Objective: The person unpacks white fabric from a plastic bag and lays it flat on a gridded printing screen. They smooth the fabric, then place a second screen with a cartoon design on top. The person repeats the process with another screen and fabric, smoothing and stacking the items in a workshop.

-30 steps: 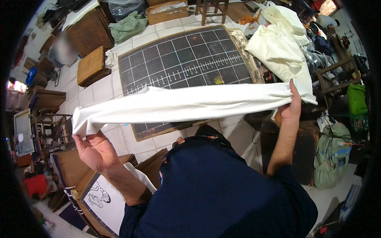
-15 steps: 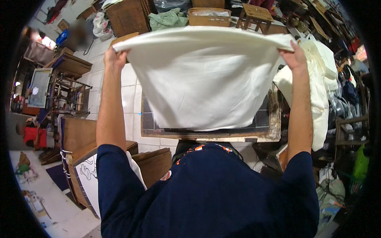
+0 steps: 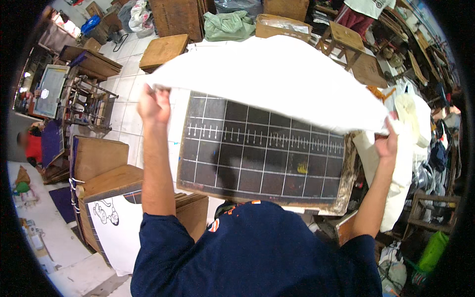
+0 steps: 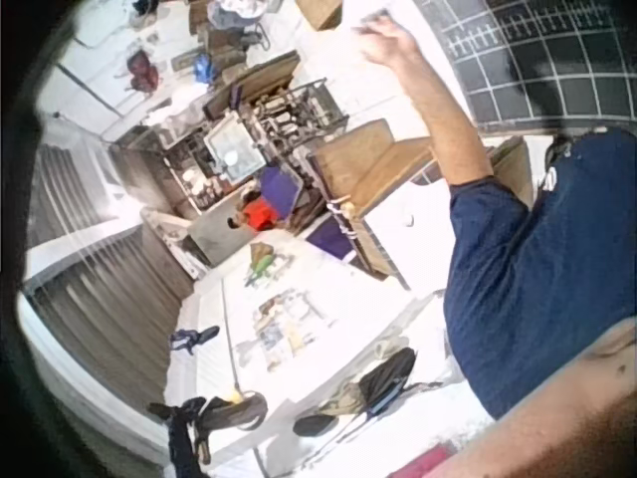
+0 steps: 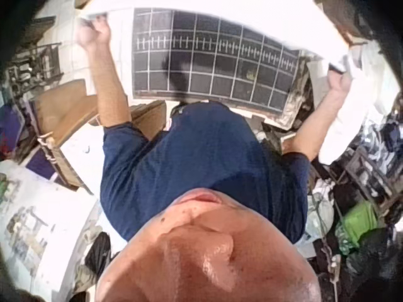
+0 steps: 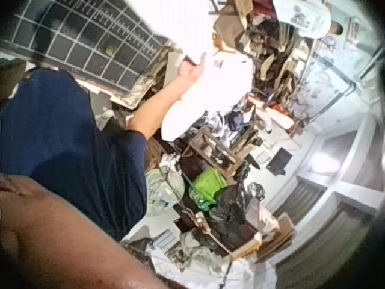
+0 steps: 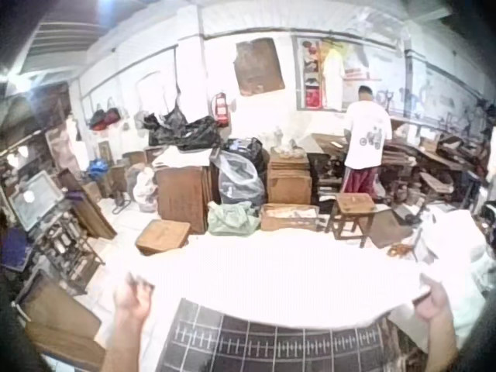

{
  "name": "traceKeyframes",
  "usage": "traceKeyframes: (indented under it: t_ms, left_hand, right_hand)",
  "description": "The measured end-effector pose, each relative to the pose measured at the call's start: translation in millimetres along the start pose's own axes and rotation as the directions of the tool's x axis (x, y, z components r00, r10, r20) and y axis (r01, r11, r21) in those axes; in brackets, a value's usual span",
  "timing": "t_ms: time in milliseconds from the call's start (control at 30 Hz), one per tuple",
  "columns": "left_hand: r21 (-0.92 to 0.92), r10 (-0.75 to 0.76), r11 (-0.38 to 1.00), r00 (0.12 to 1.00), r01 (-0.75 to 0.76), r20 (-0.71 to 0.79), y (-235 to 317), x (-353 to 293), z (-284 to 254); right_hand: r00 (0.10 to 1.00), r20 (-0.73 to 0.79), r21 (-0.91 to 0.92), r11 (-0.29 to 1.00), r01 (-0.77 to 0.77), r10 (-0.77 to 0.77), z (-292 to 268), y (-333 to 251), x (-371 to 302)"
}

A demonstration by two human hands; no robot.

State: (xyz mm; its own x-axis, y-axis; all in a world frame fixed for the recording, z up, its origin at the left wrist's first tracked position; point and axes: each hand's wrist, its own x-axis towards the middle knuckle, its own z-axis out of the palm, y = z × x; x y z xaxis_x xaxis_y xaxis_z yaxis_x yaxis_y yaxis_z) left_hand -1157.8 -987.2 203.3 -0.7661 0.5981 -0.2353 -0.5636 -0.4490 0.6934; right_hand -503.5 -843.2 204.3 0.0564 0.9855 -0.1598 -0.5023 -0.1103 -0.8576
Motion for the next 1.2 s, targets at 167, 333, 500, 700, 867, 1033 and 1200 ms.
traceKeyframes:
  t_ms: [167, 333, 500, 700, 867, 1033, 1200]
  left_hand:
    - [0.094, -0.138, 0.983, 0.976, 0.156, -0.167, -117.6, 40.6, -107.7]
    - [0.349, -0.211, 0.863, 0.888, 0.365, -0.408, -164.6, 16.7, -181.4]
    - [0.534, -0.126, 0.773, 0.908, 0.342, -0.400, -177.9, 15.6, -201.5]
    - [0.990, 0.331, 0.135, 0.944, -0.035, -0.012, -205.9, 43.0, -185.4]
    - [0.993, 0.327, 0.062, 0.942, -0.096, 0.070, -197.9, 34.3, -187.0]
    - [0.997, 0.326, 0.015, 0.943, -0.075, 0.066, -190.2, 10.4, -201.3]
    - [0.998, 0.278, 0.065, 0.961, -0.021, 0.002, -188.9, -7.4, -233.2]
  right_hand:
    - [0.936, -0.042, 0.078, 0.935, -0.346, 0.350, -44.2, 108.3, 43.9]
    - [0.849, -0.257, 0.040, 0.883, -0.467, 0.461, -95.9, 163.3, 37.3]
    - [0.769, -0.393, -0.175, 0.781, -0.600, 0.504, -118.6, 174.8, 51.3]
    - [0.899, -0.396, -0.736, 0.521, -0.432, 0.186, -125.8, 191.5, 94.6]
    - [0.969, -0.247, -0.930, 0.285, -0.232, -0.019, -152.6, 185.6, 73.8]
    - [0.981, -0.168, -0.968, 0.205, -0.145, -0.098, -178.3, 186.1, 33.0]
    - [0.954, -0.298, -0.926, 0.239, -0.292, 0.010, -206.3, 187.8, -0.5]
